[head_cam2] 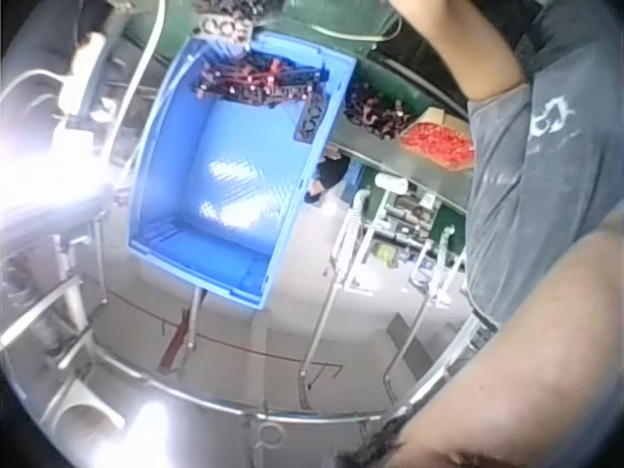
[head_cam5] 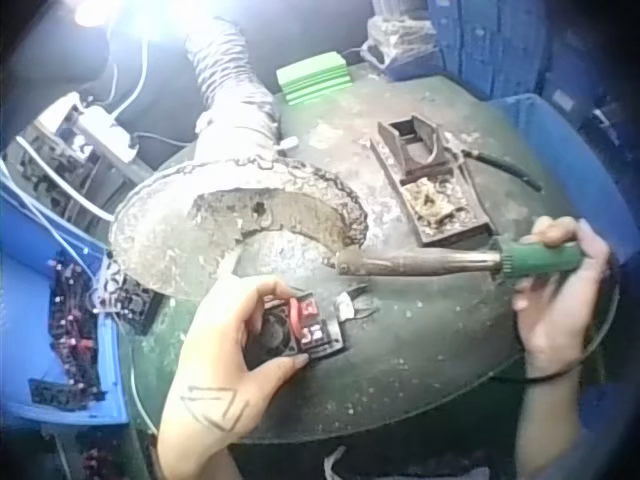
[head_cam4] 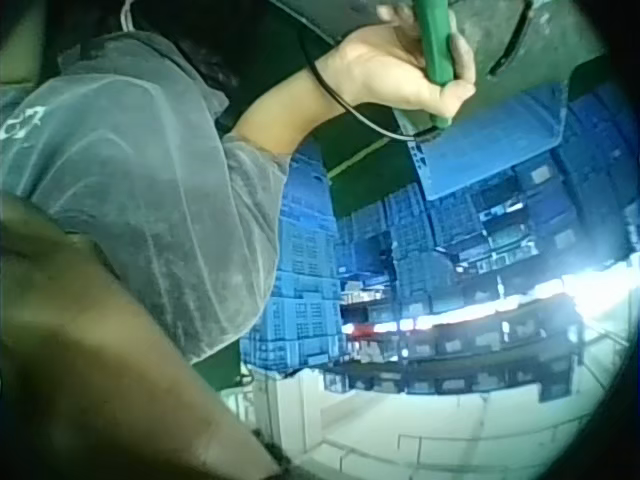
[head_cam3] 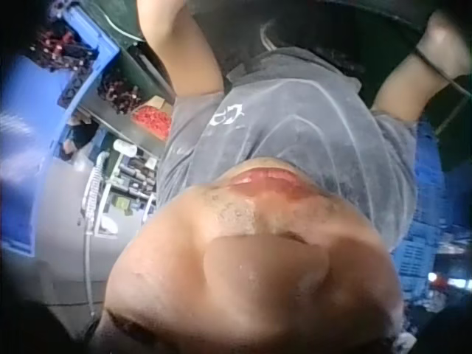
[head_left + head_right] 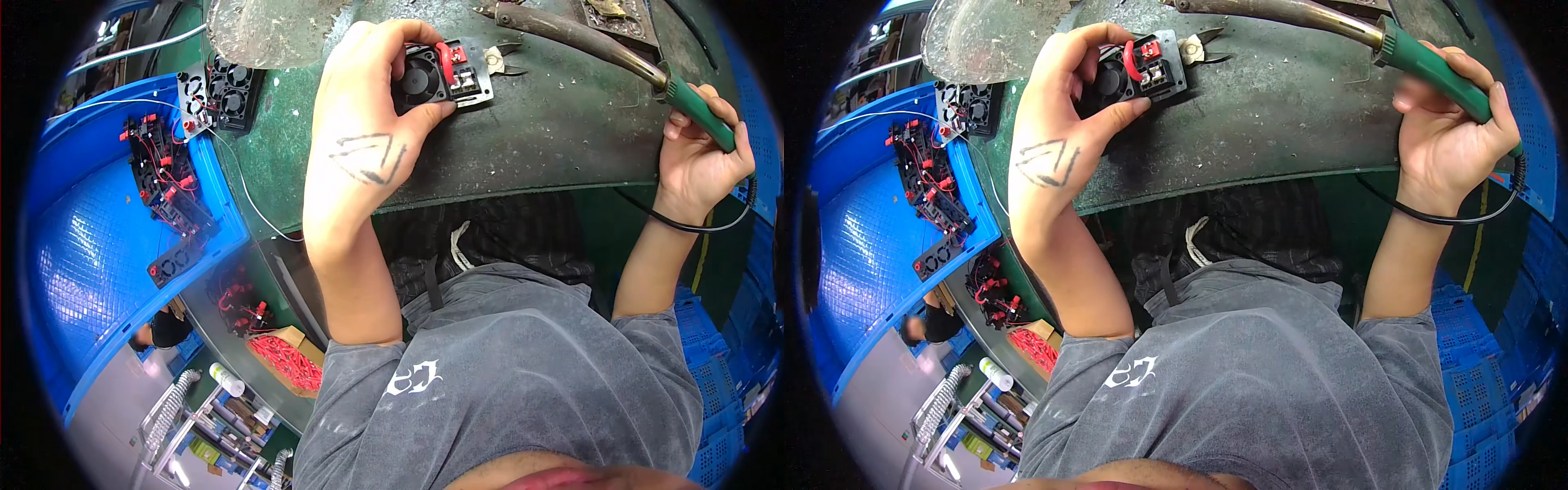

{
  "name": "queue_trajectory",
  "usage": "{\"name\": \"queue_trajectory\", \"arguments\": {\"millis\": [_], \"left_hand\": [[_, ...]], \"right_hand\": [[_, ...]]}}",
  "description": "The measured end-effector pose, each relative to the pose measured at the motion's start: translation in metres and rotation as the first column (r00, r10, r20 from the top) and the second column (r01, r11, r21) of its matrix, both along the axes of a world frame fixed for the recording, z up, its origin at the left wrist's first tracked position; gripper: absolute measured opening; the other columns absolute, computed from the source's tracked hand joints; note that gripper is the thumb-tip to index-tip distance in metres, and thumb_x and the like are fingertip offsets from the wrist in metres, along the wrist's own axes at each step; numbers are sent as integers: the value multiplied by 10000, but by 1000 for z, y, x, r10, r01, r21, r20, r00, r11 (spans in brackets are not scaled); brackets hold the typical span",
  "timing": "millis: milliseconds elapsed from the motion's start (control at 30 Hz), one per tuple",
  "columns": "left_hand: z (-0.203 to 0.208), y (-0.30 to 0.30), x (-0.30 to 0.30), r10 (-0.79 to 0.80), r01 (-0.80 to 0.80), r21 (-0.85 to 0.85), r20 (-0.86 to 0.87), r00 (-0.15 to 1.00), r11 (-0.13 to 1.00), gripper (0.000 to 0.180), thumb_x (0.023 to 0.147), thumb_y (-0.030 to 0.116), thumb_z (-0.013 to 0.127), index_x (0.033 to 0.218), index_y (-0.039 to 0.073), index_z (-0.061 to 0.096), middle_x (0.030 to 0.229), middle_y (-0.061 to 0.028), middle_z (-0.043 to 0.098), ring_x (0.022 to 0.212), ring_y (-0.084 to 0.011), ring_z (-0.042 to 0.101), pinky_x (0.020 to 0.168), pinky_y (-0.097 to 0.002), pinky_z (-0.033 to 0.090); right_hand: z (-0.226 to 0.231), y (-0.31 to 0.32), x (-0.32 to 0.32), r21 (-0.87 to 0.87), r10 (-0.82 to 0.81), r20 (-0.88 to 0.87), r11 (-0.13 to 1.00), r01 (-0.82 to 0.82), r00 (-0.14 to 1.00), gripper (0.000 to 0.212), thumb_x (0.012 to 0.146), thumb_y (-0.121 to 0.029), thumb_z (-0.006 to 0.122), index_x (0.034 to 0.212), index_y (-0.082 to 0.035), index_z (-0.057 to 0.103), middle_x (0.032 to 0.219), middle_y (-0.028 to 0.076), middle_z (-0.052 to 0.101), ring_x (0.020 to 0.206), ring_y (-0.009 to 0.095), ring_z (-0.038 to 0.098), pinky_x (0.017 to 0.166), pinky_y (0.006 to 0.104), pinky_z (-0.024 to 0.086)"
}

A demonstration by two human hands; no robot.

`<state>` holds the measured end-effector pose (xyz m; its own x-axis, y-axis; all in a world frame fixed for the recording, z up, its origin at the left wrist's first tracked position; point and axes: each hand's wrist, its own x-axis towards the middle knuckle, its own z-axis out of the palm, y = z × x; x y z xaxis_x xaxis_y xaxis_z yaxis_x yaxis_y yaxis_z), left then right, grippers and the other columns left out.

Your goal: Soldering wires and assembling small cooling fans at a manufacturing workstation.

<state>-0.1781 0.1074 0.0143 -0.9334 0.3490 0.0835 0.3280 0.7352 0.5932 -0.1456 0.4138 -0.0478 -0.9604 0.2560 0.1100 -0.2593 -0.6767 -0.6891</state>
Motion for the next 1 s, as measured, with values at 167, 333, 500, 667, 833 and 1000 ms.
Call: {"name": "queue_trajectory", "arguments": {"millis": [167,333,500,667,833,1000], "left_hand": [[3,2,-1,8,-8,-6,20,1000,1000,499,561,-6,740,1027,59,575,812,-3,399,758,-130,411,725,-227,370],[6,3,-2,-29,30,-49,14,999,998,482,562,2,736,1013,64,580,789,-3,391,747,-136,412,704,-233,373],[4,1,-2,-38,38,-21,5,999,999,481,561,6,740,1016,71,596,773,2,372,731,-131,402,677,-229,362],[7,0,0,-5,3,25,105,994,1000,480,563,-4,743,1019,84,623,773,15,353,715,-96,386,651,-195,335],[1,-2,0,-16,7,102,84,996,995,475,565,-28,746,1015,72,629,778,28,350,707,-81,382,647,-180,325],[3,-1,1,0,-13,124,103,995,992,476,559,-29,751,1011,67,637,772,30,349,701,-77,380,645,-173,324]], "right_hand": [[0,1,1,-5,-4,4,1000,4,1000,458,880,-319,325,906,22,629,920,188,614,628,296,564,504,360,439],[-1,2,1,0,1,6,1000,-1,1000,458,879,-323,330,910,23,629,926,188,614,626,296,565,506,361,437],[-1,1,1,-8,24,-9,1000,-24,1000,467,878,-324,324,920,27,631,920,204,621,623,283,566,510,362,441],[0,-3,-1,-18,29,-38,999,-29,999,473,880,-314,315,932,38,627,902,242,624,613,284,567,505,353,451],[0,-3,0,-6,20,-64,1000,-21,998,477,880,-304,305,937,46,624,902,255,624,604,284,571,502,351,460],[1,-4,0,-27,21,-62,999,-23,998,478,881,-297,298,946,51,619,893,259,625,606,281,577,505,354,467]]}}
